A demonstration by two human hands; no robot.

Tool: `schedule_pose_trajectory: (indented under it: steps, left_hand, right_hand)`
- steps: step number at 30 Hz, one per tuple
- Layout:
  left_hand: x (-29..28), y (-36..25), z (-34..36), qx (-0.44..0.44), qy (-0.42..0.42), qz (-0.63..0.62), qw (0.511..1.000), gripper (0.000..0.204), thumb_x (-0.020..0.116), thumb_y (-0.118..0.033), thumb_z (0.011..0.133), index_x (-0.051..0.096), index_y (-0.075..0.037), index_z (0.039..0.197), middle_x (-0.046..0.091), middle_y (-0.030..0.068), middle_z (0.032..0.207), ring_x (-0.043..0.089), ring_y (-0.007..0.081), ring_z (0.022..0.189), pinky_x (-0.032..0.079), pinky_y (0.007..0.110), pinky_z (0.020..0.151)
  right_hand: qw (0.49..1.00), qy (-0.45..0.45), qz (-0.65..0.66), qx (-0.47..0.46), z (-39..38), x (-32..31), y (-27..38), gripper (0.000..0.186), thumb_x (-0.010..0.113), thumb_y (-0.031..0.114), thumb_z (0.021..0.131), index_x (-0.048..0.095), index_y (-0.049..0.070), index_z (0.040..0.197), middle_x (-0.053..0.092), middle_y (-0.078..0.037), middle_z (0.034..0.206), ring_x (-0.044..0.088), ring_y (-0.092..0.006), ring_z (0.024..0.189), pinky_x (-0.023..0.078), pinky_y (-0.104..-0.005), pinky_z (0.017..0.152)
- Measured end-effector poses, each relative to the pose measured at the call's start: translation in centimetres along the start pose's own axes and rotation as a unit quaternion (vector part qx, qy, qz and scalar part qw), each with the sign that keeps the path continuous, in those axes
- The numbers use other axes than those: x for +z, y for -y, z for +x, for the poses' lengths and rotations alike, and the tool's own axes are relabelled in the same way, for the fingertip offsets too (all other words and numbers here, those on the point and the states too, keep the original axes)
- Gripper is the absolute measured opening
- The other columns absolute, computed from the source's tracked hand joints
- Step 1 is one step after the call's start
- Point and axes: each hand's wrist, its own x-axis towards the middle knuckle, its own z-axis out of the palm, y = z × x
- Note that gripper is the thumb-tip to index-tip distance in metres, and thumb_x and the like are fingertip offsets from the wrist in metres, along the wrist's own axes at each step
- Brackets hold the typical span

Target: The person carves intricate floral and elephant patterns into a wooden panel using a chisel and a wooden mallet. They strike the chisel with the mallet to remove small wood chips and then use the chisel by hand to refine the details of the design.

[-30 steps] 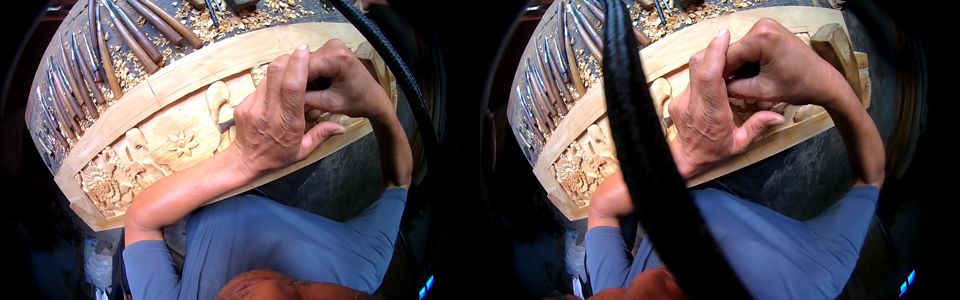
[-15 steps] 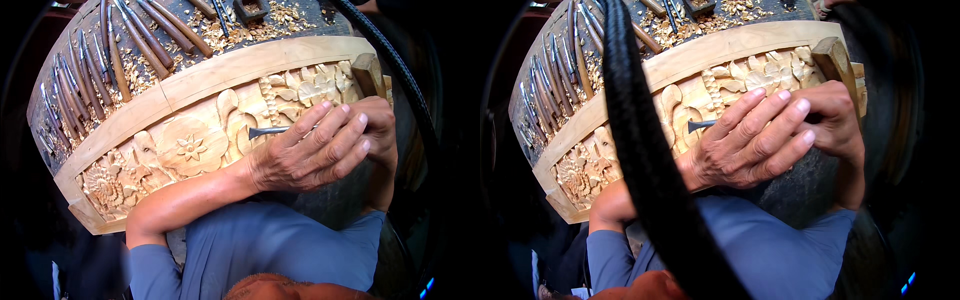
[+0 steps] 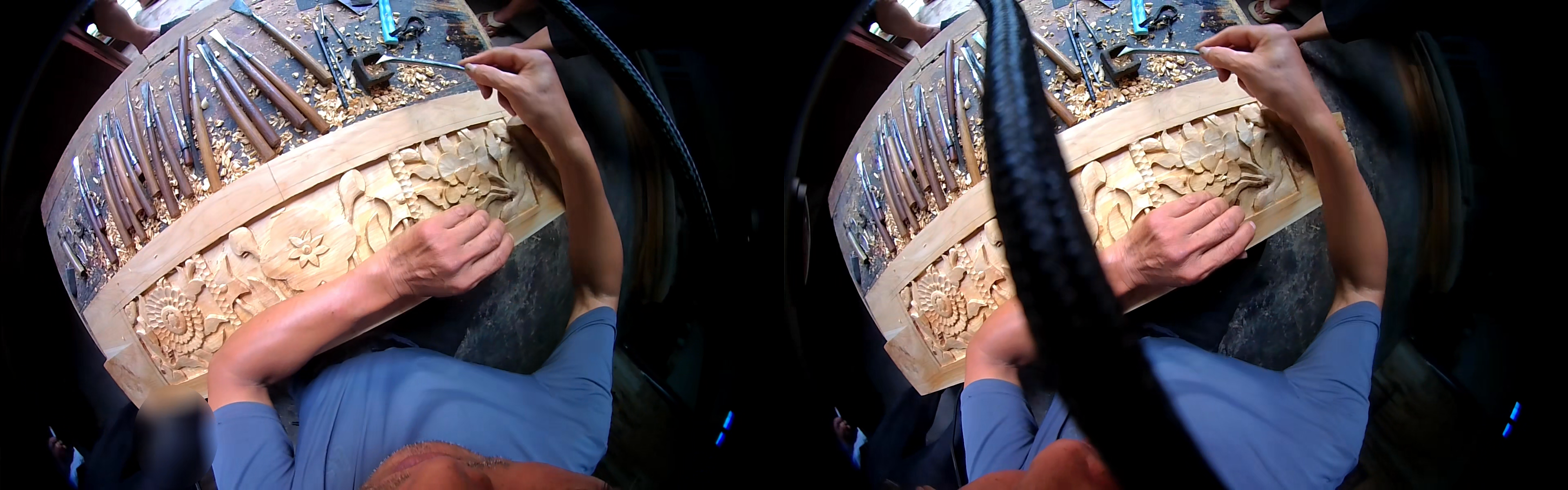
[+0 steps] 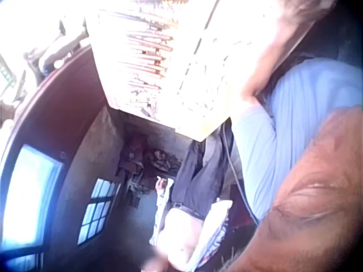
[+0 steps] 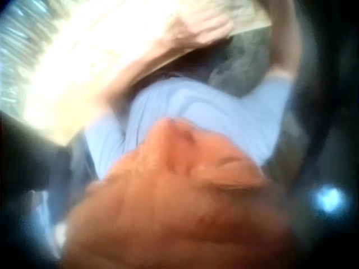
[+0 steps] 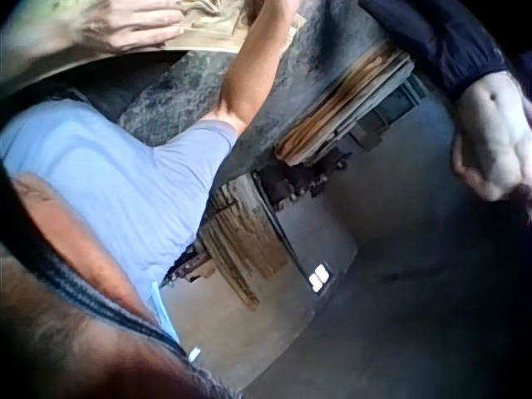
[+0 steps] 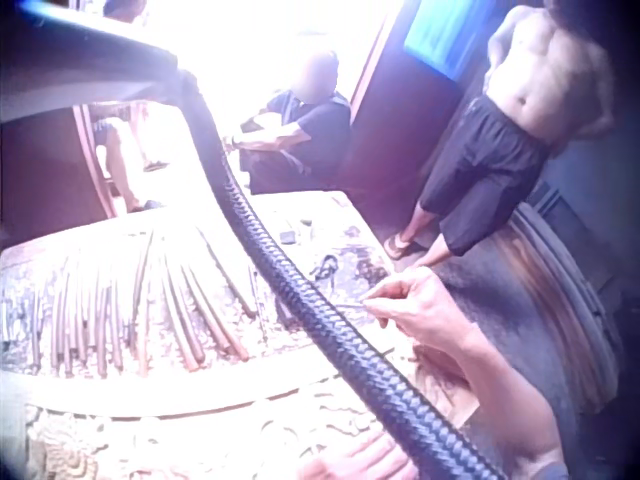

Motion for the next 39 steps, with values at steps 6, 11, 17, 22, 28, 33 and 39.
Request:
schedule_pose_trajectory:
  steps: [6,11,17,22,28,33,39]
  left_hand:
    - [-0.2,0.1,-0.3,-0.006,0.016,0.001,1.000,0.025,0.070,-0.014,0.088,0.072,0.000,0.109,0.067,0.0076,0.097,0.068,0.0209,0.090,0.058,0.034,0.086]
    - [0.2,0.1,-0.3,-0.019,0.024,0.003,1.000,0.024,0.071,-0.014,0.087,0.072,-0.002,0.107,0.066,0.0064,0.095,0.067,0.0201,0.088,0.056,0.033,0.082]
    - [-0.6,-1.4,0.1,-0.053,0.005,-0.023,0.998,0.032,0.074,-0.014,0.088,0.072,-0.001,0.117,0.071,0.0113,0.109,0.071,0.0248,0.096,0.058,0.039,0.090]
    - [-4.6,-4.9,-0.3,-0.161,0.093,-0.057,0.981,0.054,0.080,-0.034,0.099,0.069,0.000,0.139,0.073,0.0176,0.137,0.073,0.0336,0.123,0.058,0.048,0.110]
    - [-6.0,-5.8,-3.8,-0.244,0.141,-0.006,0.960,0.084,0.067,-0.049,0.105,0.043,0.004,0.165,0.045,0.0322,0.169,0.046,0.0488,0.157,0.036,0.061,0.131]
    - [-6.0,-5.5,-4.4,-0.260,0.184,-0.002,0.948,0.096,0.073,-0.050,0.099,0.037,0.007,0.168,0.036,0.0379,0.172,0.036,0.0550,0.161,0.029,0.065,0.134]
    - [-6.0,-5.3,-4.5,-0.275,0.222,0.008,0.936,0.100,0.078,-0.049,0.094,0.037,0.008,0.167,0.035,0.0404,0.171,0.035,0.0579,0.161,0.029,0.067,0.133]
  right_hand:
    - [0.994,0.057,-0.093,-0.016,3.3,-0.1,-1.8,0.025,0.077,0.021,0.106,0.083,-0.002,0.114,0.068,0.002,0.074,0.051,-0.0006,0.058,0.035,-0.0201,0.049]
    - [0.983,0.069,-0.169,0.010,5.1,0.6,-0.4,0.024,0.079,0.020,0.101,0.085,-0.001,0.112,0.073,-0.003,0.077,0.063,-0.0085,0.066,0.046,-0.0268,0.059]
    - [0.992,-0.095,-0.054,-0.058,-2.6,2.4,2.0,0.021,0.078,0.015,0.102,0.084,-0.002,0.112,0.071,-0.001,0.076,0.058,-0.0059,0.063,0.042,-0.0242,0.055]
    - [0.990,-0.106,0.090,0.019,-13.3,3.7,1.1,0.021,0.078,0.003,0.101,0.085,0.000,0.121,0.080,-0.003,0.086,0.069,-0.0059,0.076,0.054,-0.0221,0.066]
    - [0.998,0.002,0.040,-0.053,-16.9,5.3,-0.5,0.021,0.083,-0.001,0.093,0.087,0.001,0.113,0.086,-0.013,0.098,0.082,-0.0157,0.087,0.063,-0.0284,0.076]
    - [0.996,0.062,0.035,-0.060,-15.2,5.2,-0.7,0.021,0.085,0.001,0.092,0.087,0.002,0.113,0.086,-0.012,0.098,0.082,-0.0158,0.086,0.062,-0.0282,0.075]
    - [0.991,0.098,-0.003,-0.093,-13.2,5.0,-0.8,0.020,0.087,0.006,0.091,0.088,0.005,0.110,0.086,-0.011,0.097,0.083,-0.0183,0.083,0.063,-0.0290,0.073]
